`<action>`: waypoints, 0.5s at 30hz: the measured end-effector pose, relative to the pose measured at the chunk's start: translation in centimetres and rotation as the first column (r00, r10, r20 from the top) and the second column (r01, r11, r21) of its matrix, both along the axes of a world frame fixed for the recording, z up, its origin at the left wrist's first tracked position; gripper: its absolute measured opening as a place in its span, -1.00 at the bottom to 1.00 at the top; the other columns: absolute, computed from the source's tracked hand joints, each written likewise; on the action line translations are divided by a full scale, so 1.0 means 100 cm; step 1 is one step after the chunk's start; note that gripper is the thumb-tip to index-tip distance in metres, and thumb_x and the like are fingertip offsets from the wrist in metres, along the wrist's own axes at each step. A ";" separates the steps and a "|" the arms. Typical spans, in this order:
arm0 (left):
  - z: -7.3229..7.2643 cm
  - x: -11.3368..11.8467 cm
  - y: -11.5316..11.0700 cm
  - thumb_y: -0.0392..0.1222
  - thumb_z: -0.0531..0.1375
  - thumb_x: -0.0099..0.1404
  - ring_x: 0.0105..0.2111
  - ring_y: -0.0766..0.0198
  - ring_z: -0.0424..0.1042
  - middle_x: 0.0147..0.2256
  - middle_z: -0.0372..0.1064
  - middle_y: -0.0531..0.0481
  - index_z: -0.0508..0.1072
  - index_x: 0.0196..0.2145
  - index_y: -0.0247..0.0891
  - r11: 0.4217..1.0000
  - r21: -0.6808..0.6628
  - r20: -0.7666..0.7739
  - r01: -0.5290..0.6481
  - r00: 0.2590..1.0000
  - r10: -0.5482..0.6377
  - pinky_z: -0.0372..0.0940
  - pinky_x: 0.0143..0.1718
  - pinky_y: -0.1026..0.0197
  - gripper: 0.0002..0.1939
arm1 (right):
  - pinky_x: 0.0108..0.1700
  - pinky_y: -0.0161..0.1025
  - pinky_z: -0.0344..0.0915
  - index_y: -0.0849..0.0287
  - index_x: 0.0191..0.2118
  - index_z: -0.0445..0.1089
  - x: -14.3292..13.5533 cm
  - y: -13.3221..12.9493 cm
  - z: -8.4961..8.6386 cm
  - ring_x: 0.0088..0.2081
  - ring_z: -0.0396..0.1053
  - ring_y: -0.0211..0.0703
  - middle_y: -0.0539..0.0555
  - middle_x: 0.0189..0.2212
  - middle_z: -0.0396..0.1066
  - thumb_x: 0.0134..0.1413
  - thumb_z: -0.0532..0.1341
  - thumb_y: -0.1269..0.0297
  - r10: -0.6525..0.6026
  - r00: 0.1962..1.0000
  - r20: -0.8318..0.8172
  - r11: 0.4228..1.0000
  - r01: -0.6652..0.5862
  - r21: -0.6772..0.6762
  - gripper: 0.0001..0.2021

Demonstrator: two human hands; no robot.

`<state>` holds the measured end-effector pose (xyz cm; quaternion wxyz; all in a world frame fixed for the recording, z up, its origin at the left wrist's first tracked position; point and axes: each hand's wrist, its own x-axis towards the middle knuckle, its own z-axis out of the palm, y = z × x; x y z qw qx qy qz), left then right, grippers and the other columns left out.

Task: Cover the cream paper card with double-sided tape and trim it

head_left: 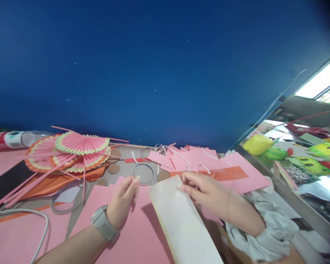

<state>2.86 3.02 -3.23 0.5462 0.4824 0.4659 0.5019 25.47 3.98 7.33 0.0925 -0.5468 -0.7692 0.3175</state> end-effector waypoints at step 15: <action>0.011 0.003 -0.013 -0.03 0.15 0.26 -0.46 0.29 0.23 -0.49 0.28 0.04 0.41 -0.45 -0.26 0.954 0.118 -0.362 0.274 0.907 -0.216 0.12 -0.41 0.27 -0.75 | -0.46 -0.29 -0.08 0.12 -0.45 0.12 -0.025 -0.009 -0.001 -0.49 0.12 -0.30 -0.11 -0.55 0.21 0.14 0.08 0.30 0.079 0.982 0.171 0.997 -0.077 -0.018 -0.84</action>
